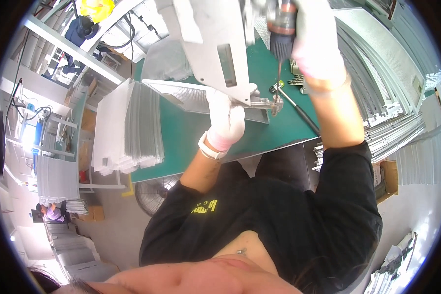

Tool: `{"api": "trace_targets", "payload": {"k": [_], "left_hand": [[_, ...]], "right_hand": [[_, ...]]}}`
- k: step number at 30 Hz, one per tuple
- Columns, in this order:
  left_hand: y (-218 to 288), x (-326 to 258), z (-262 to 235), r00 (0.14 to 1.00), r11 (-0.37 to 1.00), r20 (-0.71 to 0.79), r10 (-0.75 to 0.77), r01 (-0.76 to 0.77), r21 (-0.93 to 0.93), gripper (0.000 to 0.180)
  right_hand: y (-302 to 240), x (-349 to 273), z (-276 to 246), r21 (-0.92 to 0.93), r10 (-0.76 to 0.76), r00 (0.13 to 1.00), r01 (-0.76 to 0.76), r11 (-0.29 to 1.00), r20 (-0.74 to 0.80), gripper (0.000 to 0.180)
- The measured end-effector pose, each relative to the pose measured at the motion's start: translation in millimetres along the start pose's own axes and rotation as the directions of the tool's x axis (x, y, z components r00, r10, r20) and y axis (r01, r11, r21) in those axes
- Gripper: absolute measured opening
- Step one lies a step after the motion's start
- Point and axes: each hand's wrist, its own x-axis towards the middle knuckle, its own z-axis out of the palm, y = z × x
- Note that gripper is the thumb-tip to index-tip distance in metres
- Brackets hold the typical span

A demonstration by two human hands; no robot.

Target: Assembling metal mesh filters by fitting components into frames and securing them with tools.

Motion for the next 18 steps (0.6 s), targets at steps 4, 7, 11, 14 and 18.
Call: {"api": "trace_targets", "payload": {"k": [4, 7, 11, 14, 18], "left_hand": [[1.0, 8.3, 0.0, 0.993, 0.993, -0.042, 0.109, -0.107, 0.044, 0.039], [2.4, 11.0, -4.2, 0.997, 0.998, 0.019, 0.069, -0.069, 0.006, 0.038], [-8.7, 7.1, -3.8, 0.997, 0.996, -0.018, 0.069, -0.070, -0.049, 0.034], [-0.9, 18.1, 7.0, 0.997, 0.993, 0.007, 0.080, -0.079, -0.094, 0.020], [14.7, 26.8, 20.4, 0.991, 0.934, -0.054, 0.122, -0.096, 0.345, 0.031]], "right_hand": [[2.5, -52.6, -26.6, -0.507, -0.072, 0.968, -0.060, 0.860, -0.239, 0.038], [-10.2, -34.1, -18.6, -0.590, -0.334, 0.898, 0.109, 0.800, -0.287, 0.037], [-19.8, -2.9, 57.3, -0.205, -0.152, 0.938, 0.089, 0.975, -0.312, 0.025], [-36.5, 16.1, 60.7, -0.333, -0.329, 0.885, 0.217, 0.918, -0.330, 0.020], [-39.2, 39.2, 55.9, -0.062, -0.205, 0.978, 0.202, 0.977, -0.049, 0.015]]}}
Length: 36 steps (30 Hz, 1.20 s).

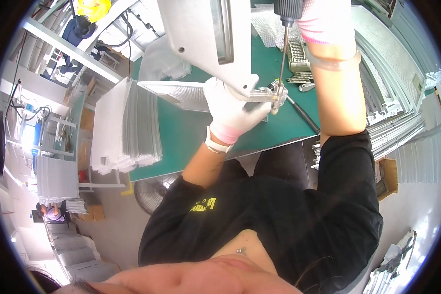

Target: Assembling metal mesh filters by fitting components into frames and securing them with tools.

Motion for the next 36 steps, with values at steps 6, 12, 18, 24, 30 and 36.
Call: {"api": "trace_targets", "payload": {"k": [6, 12, 18, 24, 30, 36], "left_hand": [[-0.8, 2.0, 11.3, 0.998, 0.990, 0.008, -0.056, 0.055, 0.129, 0.018], [-3.9, 5.2, 22.3, 0.991, 0.997, -0.133, -0.032, 0.042, 0.068, 0.020], [-1.4, 6.1, 13.5, 0.993, 0.990, 0.049, -0.112, 0.107, 0.089, 0.015], [-4.9, 2.0, 25.7, 0.997, 0.995, -0.017, -0.078, 0.077, -0.062, 0.015], [-10.6, -3.3, 27.9, 0.997, 0.992, -0.007, -0.080, 0.079, -0.097, 0.017], [-12.3, -0.2, 14.6, 0.992, 0.995, 0.088, -0.095, 0.096, -0.011, 0.021]], "right_hand": [[17.0, 2.2, 11.1, -0.147, 0.037, 0.998, -0.028, 0.989, 0.057, 0.016], [35.2, 4.0, 1.3, -0.465, 0.090, 0.989, -0.027, 0.885, 0.116, 0.017], [49.4, 6.8, -3.8, 0.292, 0.343, 0.890, -0.428, 0.855, 0.301, 0.023], [59.6, -13.8, -17.2, -0.323, 0.298, 0.814, -0.145, 0.935, 0.499, 0.046], [89.6, 12.7, -29.1, -0.102, 0.152, 0.528, -0.124, 0.987, 0.836, 0.068], [55.6, -30.6, 4.9, -0.274, 0.603, 0.700, -0.537, 0.797, 0.381, 0.075]]}}
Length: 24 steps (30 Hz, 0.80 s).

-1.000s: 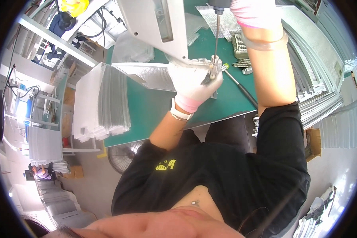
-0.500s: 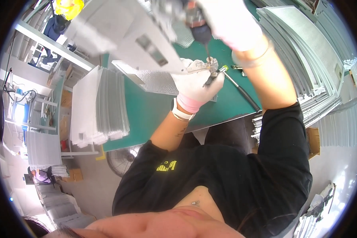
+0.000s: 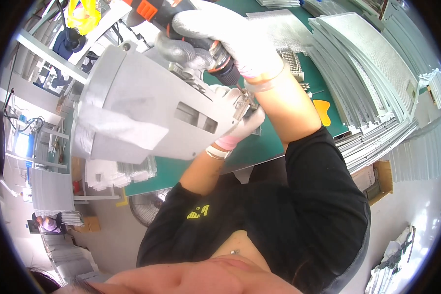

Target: Assembling metal mesh filters by fitting components into frames and securing them with tools.

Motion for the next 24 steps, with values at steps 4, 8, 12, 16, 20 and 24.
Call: {"api": "trace_targets", "payload": {"k": [4, 8, 12, 16, 20, 24], "left_hand": [[10.1, 7.2, -8.3, 0.994, 0.998, 0.099, -0.035, 0.040, -0.050, 0.022], [13.8, 5.5, -8.9, 0.988, 0.989, 0.116, -0.097, 0.109, -0.102, 0.021], [19.7, 6.1, -18.8, 0.980, 0.975, 0.114, -0.162, 0.177, -0.135, 0.020], [9.6, -8.4, -8.7, 0.993, 0.986, 0.061, -0.104, 0.111, -0.126, 0.019], [-3.3, -21.2, 14.6, 0.990, 0.995, -0.124, 0.069, -0.078, -0.067, 0.023], [1.0, -9.1, -0.5, 0.989, 0.995, -0.140, 0.051, -0.039, 0.091, 0.025]], "right_hand": [[2.1, -3.7, -3.4, 0.033, -0.020, 0.997, 0.022, 0.999, -0.073, 0.075], [4.3, -7.0, -4.1, 0.073, -0.040, 0.990, 0.051, 0.996, -0.138, 0.075], [8.1, -3.2, 3.0, 0.111, -0.053, 0.983, 0.073, 0.991, -0.177, 0.075], [10.6, -5.5, 4.7, 0.134, -0.066, 0.971, 0.099, 0.986, -0.231, 0.075], [7.6, -11.5, -21.3, 0.017, -0.042, 0.995, 0.043, 0.999, -0.091, 0.074], [-34.6, 24.0, -18.9, -0.102, -0.374, 0.815, 0.368, 0.924, -0.442, 0.021]]}}
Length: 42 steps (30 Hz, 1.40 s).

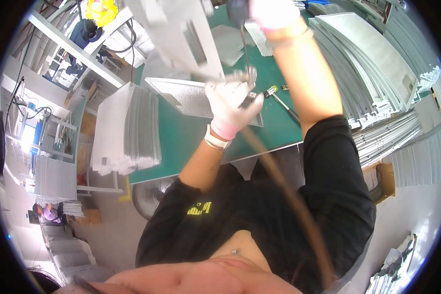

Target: Assembling metal mesh filters by fitting components into frames and securing them with tools.

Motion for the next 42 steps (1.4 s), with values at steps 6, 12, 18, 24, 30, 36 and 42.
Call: {"api": "trace_targets", "payload": {"k": [6, 12, 18, 24, 30, 36, 42], "left_hand": [[3.9, 5.9, -5.3, 0.996, 0.997, 0.035, 0.080, -0.080, -0.014, 0.027], [30.3, -16.1, -62.5, 0.955, 1.000, 0.295, 0.023, -0.019, -0.017, 0.027], [9.3, -179.2, -171.4, 0.598, 0.976, 0.773, 0.209, -0.080, -0.202, 0.019], [-10.4, -288.5, -170.2, 0.244, 0.959, 0.934, 0.262, -0.177, -0.223, 0.022], [-56.8, -127.2, -155.3, 0.884, 0.690, 0.140, -0.446, 0.241, 0.682, 0.065], [-71.4, -110.7, -131.4, 0.694, 0.719, 0.250, -0.676, 0.544, 0.434, 0.031], [32.9, -71.9, -118.3, 0.795, 0.919, 0.468, -0.386, 0.377, 0.117, 0.017]], "right_hand": [[-34.3, 3.8, 13.3, -0.113, -0.042, 0.994, 0.054, 0.992, 0.101, 0.017], [-26.2, -7.7, 17.1, -0.233, -0.014, 0.991, 0.046, 0.971, 0.134, 0.017], [-21.8, -13.3, 13.1, -0.137, -0.012, 0.995, 0.025, 0.990, 0.100, 0.019], [-12.5, -20.8, 31.8, 0.006, 0.003, 1.000, -0.003, 1.000, -0.012, 0.017], [-3.7, -11.2, 24.2, 0.281, -0.132, 0.979, 0.171, 0.944, -0.154, 0.015], [0.1, -24.8, 39.5, 0.090, -0.221, 0.946, 0.249, 0.964, -0.238, 0.015], [13.1, -53.7, 51.4, 0.129, 0.011, 0.970, 0.021, 0.991, -0.242, 0.017]]}}
